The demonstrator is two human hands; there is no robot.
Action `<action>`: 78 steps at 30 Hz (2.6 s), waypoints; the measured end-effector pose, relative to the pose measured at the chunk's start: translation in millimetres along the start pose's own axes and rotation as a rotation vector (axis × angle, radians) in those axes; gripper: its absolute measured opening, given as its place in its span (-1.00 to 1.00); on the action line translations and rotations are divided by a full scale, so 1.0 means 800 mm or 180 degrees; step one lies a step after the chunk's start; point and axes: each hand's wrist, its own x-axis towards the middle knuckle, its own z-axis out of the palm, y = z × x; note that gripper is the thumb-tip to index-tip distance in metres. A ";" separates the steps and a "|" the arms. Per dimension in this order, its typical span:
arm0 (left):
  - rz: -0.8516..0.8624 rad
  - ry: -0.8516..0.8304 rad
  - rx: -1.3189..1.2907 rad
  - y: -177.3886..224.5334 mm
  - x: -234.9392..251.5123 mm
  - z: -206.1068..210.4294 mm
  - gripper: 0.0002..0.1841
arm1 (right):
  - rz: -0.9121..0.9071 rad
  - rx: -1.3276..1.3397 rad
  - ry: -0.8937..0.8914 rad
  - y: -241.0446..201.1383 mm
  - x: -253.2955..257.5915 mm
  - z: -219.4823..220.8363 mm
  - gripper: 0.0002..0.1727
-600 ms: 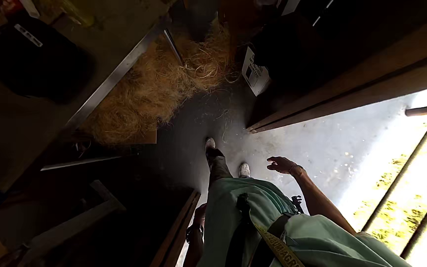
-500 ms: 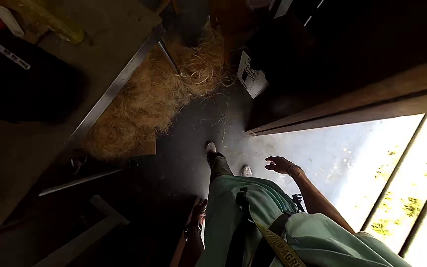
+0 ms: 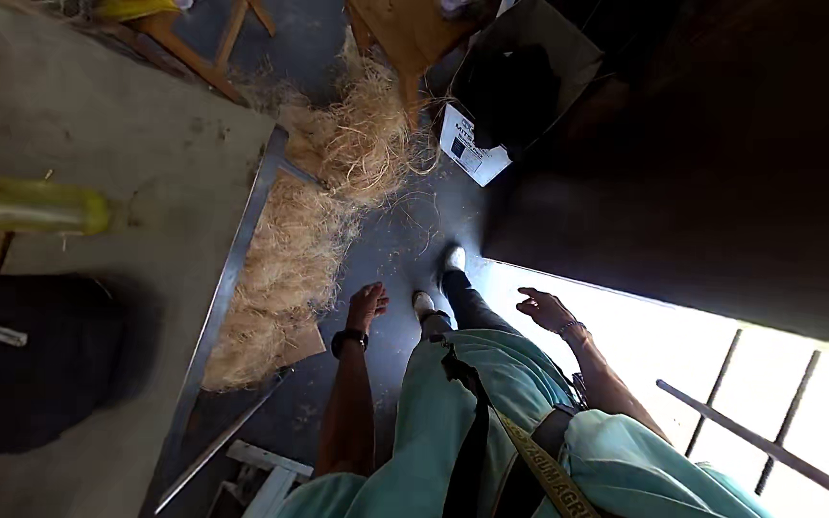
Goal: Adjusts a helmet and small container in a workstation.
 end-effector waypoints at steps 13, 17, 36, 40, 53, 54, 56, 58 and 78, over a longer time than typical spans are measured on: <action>-0.1032 0.0117 0.1108 0.057 0.013 0.037 -0.52 | -0.0060 0.0241 -0.0362 -0.081 0.126 -0.095 -0.36; -0.1030 -0.0190 0.1667 0.108 0.053 0.026 -0.54 | 0.0221 0.0439 -0.0181 -0.100 0.142 -0.117 -0.37; 0.0543 -0.0784 0.1716 0.532 0.282 0.141 -0.54 | -0.0072 0.1287 0.1237 -0.178 0.236 -0.282 -0.50; 0.1123 -0.1006 0.1597 0.524 0.298 0.203 -0.57 | -0.0170 0.1553 0.1334 -0.168 0.271 -0.327 -0.53; 0.2756 -0.1033 0.2575 0.574 0.351 0.402 -0.49 | 0.0055 0.1931 0.1588 -0.202 0.414 -0.458 -0.46; 0.2823 -0.0986 0.2594 0.575 0.356 0.409 -0.47 | 0.0100 0.1935 0.1604 -0.207 0.424 -0.465 -0.43; 0.2925 -0.0881 0.2669 0.577 0.365 0.419 -0.43 | 0.0192 0.1878 0.1597 -0.212 0.445 -0.475 -0.36; 0.2913 -0.0825 0.2776 0.578 0.370 0.422 -0.45 | 0.0249 0.1830 0.1559 -0.212 0.461 -0.479 -0.31; 0.2172 -0.1002 0.3063 0.612 0.364 0.527 -0.74 | -0.0256 0.2588 0.1439 -0.200 0.501 -0.501 -0.49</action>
